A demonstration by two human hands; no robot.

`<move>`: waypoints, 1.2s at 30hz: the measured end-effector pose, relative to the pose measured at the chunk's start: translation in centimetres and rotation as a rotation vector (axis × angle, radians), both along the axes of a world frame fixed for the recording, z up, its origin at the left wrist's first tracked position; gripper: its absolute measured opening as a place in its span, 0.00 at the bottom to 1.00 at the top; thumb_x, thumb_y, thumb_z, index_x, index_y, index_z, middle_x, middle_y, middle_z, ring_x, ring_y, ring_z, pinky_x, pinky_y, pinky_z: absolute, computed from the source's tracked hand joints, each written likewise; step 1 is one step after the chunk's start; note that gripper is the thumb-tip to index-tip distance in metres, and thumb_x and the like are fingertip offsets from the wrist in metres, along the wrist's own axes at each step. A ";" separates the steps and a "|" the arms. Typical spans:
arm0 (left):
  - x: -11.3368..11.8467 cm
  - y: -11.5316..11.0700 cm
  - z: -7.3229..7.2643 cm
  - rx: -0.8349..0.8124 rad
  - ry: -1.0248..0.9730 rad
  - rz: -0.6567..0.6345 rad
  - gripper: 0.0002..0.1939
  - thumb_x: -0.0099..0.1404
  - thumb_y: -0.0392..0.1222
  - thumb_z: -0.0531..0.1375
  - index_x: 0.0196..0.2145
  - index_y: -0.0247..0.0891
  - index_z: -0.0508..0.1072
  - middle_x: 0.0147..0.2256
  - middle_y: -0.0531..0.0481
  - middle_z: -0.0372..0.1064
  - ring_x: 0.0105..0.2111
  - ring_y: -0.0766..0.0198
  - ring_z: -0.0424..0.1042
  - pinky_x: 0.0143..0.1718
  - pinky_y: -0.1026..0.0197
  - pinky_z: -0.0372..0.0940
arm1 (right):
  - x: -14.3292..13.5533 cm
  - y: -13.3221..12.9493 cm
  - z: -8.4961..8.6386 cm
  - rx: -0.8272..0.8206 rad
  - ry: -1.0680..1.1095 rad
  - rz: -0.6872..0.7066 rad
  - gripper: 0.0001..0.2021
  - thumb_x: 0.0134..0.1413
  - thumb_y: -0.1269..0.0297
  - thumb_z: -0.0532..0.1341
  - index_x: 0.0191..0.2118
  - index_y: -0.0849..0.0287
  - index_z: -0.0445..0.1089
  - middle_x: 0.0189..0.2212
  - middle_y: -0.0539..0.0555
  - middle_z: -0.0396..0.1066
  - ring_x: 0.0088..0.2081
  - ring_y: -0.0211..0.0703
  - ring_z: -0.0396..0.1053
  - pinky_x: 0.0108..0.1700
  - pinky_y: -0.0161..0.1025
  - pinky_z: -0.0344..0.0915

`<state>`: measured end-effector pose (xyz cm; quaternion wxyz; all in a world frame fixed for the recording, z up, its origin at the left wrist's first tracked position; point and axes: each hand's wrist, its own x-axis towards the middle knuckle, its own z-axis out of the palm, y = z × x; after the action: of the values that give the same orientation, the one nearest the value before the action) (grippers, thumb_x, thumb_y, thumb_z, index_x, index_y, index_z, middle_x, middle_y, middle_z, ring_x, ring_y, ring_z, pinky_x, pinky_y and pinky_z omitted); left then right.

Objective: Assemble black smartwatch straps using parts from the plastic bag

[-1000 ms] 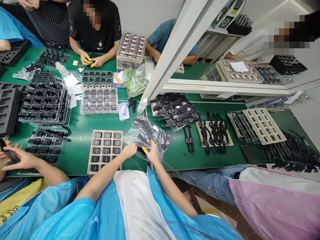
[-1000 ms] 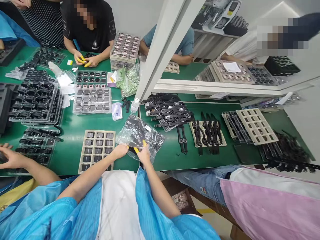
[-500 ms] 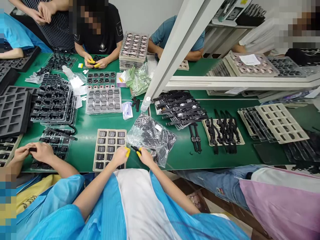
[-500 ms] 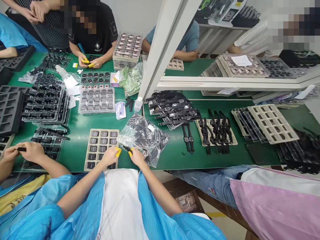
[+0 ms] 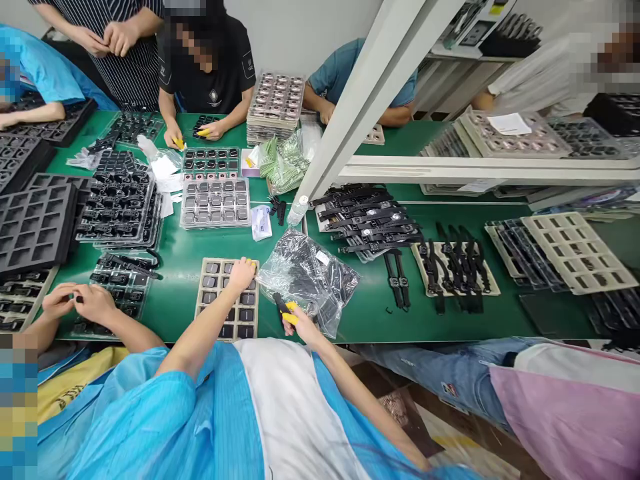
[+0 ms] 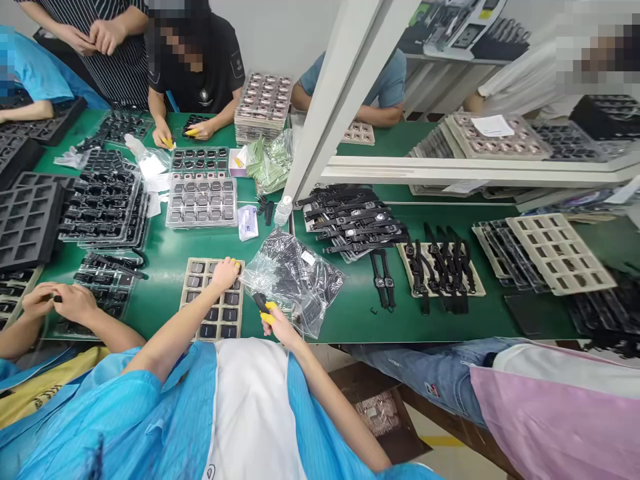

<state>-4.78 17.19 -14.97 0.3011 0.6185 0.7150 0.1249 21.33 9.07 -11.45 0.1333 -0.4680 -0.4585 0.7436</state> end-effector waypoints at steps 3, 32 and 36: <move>-0.5 -1.3 1.7 -0.016 -0.054 0.104 0.10 0.69 0.35 0.55 0.44 0.35 0.74 0.41 0.33 0.74 0.51 0.44 0.69 0.54 0.46 0.62 | -0.3 -0.8 2.9 -0.008 0.157 -0.133 0.19 0.62 0.42 0.58 0.43 0.52 0.60 0.19 0.39 0.55 0.20 0.36 0.54 0.31 0.38 0.64; 4.8 -15.4 12.3 0.285 -0.484 -0.141 0.25 0.71 0.30 0.49 0.63 0.39 0.67 0.57 0.39 0.70 0.59 0.54 0.69 0.61 0.47 0.67 | -3.8 -3.1 10.9 -0.450 0.542 -0.242 0.22 0.49 0.48 0.71 0.34 0.54 0.59 0.13 0.38 0.56 0.15 0.31 0.46 0.18 0.30 0.49; 4.0 -15.1 13.4 0.161 -0.505 -0.196 0.23 0.76 0.36 0.48 0.66 0.40 0.64 0.60 0.38 0.66 0.62 0.53 0.66 0.64 0.46 0.63 | -3.8 -2.7 11.3 -0.479 0.536 -0.284 0.22 0.47 0.48 0.71 0.32 0.54 0.58 0.13 0.38 0.54 0.15 0.30 0.45 0.18 0.30 0.46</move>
<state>-0.74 2.07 -1.62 0.4305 0.6558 0.5419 0.3017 17.56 6.33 -0.12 0.2368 -0.3337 -0.1513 0.8998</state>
